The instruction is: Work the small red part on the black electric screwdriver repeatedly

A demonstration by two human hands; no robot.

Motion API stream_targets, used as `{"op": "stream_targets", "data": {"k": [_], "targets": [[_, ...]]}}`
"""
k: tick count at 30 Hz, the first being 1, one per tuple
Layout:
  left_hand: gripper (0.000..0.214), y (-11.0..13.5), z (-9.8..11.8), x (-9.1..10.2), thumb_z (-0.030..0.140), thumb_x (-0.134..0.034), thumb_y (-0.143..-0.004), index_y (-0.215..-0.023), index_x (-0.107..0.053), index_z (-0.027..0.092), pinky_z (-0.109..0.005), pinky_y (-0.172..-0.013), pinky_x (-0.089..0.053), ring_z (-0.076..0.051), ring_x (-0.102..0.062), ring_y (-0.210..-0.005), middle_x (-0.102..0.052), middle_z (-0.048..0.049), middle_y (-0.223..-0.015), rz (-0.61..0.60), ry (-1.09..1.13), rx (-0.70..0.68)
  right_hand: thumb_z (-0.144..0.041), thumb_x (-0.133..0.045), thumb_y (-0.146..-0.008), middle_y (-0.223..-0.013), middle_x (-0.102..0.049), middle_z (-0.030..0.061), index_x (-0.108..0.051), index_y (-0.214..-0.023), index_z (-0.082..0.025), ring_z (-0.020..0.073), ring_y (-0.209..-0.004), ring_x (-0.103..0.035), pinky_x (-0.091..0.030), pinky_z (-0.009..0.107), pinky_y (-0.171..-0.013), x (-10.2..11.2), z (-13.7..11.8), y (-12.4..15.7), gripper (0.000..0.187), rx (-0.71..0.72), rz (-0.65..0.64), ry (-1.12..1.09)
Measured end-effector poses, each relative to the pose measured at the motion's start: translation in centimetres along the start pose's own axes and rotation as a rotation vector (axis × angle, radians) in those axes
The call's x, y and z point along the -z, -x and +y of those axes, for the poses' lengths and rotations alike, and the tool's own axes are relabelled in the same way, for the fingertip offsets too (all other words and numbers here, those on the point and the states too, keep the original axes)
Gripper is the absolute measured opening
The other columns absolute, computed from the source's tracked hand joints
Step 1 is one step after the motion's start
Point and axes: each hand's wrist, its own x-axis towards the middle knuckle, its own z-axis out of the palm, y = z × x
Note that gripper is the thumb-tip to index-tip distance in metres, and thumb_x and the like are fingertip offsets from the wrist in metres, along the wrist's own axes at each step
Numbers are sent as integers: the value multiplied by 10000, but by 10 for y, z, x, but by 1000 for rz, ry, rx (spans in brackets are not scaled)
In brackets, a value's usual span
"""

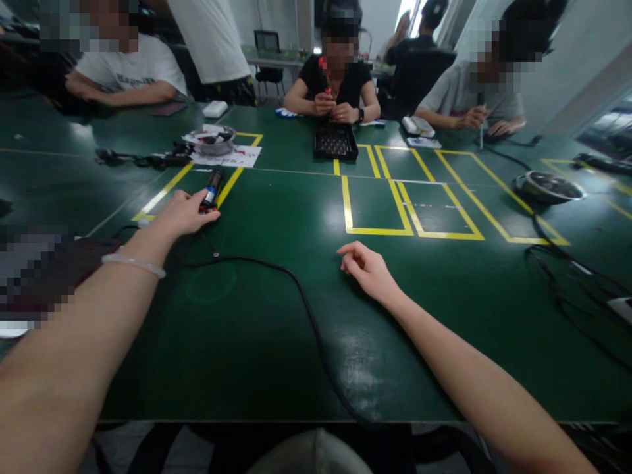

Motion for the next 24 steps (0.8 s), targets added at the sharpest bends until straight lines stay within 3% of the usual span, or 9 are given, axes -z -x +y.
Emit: {"op": "stream_targets", "data": {"k": [7, 13, 18, 24], "targets": [[723, -10, -2, 2, 581, -408, -919, -1433, -362, 74, -446, -838, -431, -304, -503, -1023, -443, -239, -1301, -37, -147, 49, -160, -468, -885, -725, -615, -12, -587, -1032, -180, 130, -674, -597, -451, 262, -670, -2, 4, 1, 191, -5, -13, 17], [869, -8, 6, -1, 598, -467, -888, -1477, -251, -3, -472, -879, -403, -335, -460, -1105, -399, -292, -1353, 0, -137, 75, -148, -469, -877, -730, -627, -10, -597, -1023, -181, 131, -675, -601, -445, 259, -670, -2, 4, 1, 197, -15, -19, 44], [878, -3, 8, 3, 555, -481, -881, -1512, -200, 13, -481, -891, -391, -337, -454, -1118, -380, -292, -1363, -11, -90, 68, -154, -469, -877, -733, -634, -9, -606, -1012, -181, 129, -667, -596, -443, 257, -666, -3, 5, 2, 194, -29, -20, 49], [681, 17, 22, 1, 519, -287, -946, -1499, -335, 123, -473, -830, -413, -353, -507, -1047, -446, -252, -1281, 11, -70, 48, -169, -469, -884, -729, -637, -5, -616, -1011, -180, 132, -665, -596, -442, 259, -661, -5, 5, 1, 194, -27, -24, 58]]}}
